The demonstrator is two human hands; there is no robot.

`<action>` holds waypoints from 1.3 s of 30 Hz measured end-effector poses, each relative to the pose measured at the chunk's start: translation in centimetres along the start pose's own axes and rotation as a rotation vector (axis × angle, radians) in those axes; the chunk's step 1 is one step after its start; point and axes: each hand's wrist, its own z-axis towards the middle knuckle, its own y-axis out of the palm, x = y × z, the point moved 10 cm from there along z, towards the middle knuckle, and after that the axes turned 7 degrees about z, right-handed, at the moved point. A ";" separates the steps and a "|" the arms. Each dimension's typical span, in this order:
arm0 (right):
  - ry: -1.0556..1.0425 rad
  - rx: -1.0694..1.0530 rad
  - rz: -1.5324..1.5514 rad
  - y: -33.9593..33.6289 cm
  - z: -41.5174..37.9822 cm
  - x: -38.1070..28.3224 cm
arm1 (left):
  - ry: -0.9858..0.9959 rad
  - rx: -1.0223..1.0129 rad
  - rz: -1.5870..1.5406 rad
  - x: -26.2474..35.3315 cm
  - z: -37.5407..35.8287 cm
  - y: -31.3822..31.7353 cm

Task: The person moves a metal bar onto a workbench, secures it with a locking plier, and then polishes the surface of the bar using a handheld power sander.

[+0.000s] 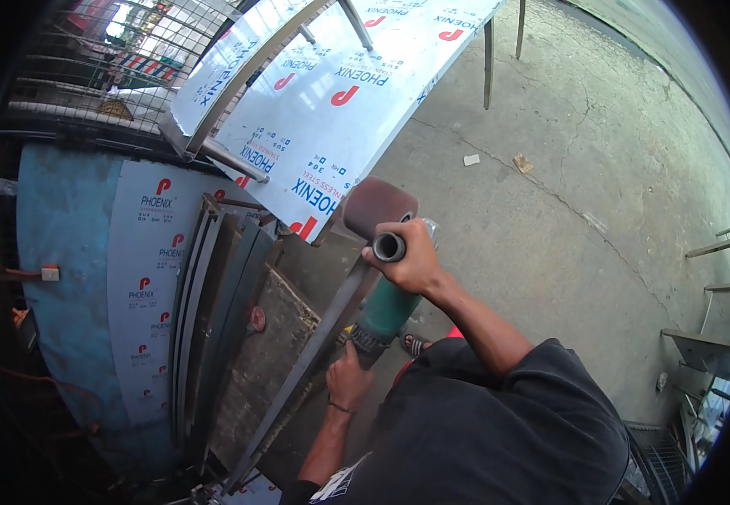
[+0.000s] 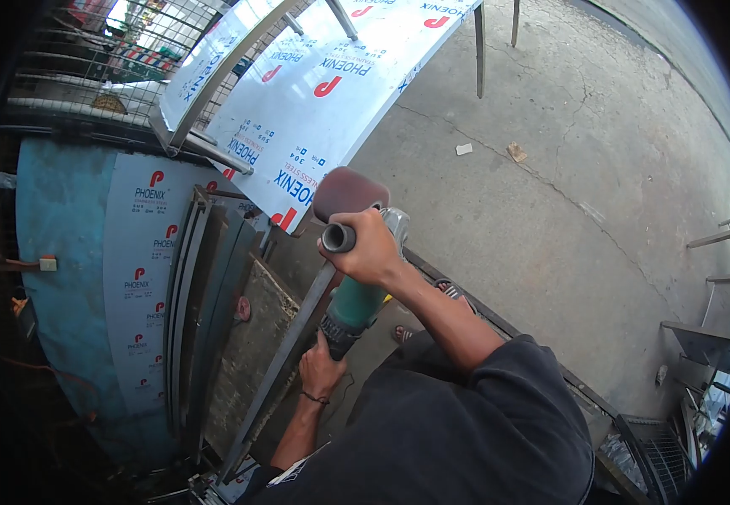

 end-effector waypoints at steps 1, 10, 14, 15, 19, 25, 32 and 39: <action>0.006 0.008 -0.015 0.0 0.3 0.0 | 0.009 0.002 0.000 0.3 0.0 0.0; 0.068 -0.065 0.048 3.9 -2.4 1.0 | -0.088 -0.090 0.062 -4.6 -3.8 1.1; 0.040 -0.043 0.045 4.2 -1.8 1.2 | -0.088 -0.050 0.105 -5.1 -3.5 0.4; 0.040 -0.040 0.048 4.1 -1.4 1.3 | -0.094 -0.040 0.105 -4.7 -3.1 0.1; 0.053 0.015 0.028 1.8 1.2 1.8 | -0.067 -0.035 0.082 -2.1 -0.3 -0.9; 0.083 0.040 0.046 1.0 3.2 2.1 | -0.061 0.015 0.027 0.0 1.4 -2.8; 0.015 -0.002 0.069 2.8 2.5 2.1 | -0.074 0.057 0.037 -1.5 0.6 -2.7; 0.085 0.039 0.060 1.8 3.3 2.5 | -0.062 -0.017 0.123 -1.5 1.6 -2.8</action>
